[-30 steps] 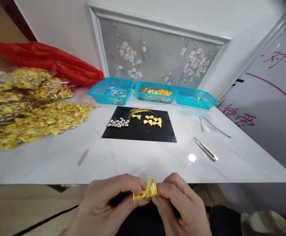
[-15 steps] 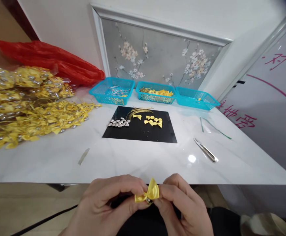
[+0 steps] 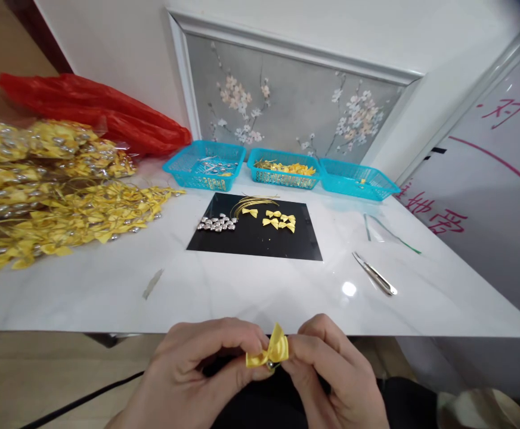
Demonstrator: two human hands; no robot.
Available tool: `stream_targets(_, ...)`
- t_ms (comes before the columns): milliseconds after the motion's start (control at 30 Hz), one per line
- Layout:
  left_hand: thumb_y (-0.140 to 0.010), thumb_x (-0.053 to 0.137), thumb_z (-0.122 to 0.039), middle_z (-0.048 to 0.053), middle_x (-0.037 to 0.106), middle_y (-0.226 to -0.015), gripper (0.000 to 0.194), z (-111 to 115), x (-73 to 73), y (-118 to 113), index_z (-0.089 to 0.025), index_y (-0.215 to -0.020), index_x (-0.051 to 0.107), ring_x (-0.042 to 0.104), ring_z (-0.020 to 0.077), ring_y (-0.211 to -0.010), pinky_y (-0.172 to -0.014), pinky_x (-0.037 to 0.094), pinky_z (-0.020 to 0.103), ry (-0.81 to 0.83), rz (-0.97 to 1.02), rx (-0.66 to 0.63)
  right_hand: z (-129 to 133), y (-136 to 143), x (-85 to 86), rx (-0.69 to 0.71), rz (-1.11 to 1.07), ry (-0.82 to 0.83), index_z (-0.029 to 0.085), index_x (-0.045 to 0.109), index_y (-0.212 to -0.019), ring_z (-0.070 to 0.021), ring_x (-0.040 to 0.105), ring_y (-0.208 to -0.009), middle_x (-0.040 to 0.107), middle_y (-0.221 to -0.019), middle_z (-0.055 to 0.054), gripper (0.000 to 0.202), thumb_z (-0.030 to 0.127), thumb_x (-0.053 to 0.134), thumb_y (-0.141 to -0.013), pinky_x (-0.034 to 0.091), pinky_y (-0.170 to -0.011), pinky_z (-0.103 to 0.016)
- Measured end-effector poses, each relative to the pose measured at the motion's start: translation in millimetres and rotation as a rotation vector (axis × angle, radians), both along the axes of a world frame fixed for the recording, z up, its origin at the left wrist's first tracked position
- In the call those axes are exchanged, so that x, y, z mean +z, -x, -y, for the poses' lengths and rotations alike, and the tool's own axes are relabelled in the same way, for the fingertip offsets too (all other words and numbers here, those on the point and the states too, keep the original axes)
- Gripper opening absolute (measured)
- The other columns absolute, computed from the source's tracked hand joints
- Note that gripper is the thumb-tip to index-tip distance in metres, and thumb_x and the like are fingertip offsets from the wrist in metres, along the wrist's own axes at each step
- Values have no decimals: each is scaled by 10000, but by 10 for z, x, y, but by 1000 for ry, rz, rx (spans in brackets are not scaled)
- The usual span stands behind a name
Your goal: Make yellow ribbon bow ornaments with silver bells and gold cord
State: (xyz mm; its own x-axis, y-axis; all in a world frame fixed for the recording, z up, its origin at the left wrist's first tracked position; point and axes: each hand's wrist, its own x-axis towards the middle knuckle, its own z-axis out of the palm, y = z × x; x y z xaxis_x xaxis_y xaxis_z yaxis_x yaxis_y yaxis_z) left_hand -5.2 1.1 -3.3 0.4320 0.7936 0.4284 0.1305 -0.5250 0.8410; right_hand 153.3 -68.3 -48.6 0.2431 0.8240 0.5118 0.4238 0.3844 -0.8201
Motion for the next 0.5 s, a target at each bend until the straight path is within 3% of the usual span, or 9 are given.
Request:
stream_targets(333,-764,763,-31,-84,803,-675,239,-9,-26,19,-268,-736,749,747,98,-577,-595,578,98,91,22,-33,-17,-46,0,35,-38,12,253,775,-907,-125,569,-586,552,-742,2,162,203,636,-972,460,-479,-229)
stream_targets(500,-776,719,-19,-75,799,-684,241,-13,-19,9,-255,-730,738,752,99,-598,-625,583,107,62,3,-43,-18,-57,72,7,-35,42,251,733,-912,-118,678,-606,715,-745,16,149,139,635,-919,565,-560,-183)
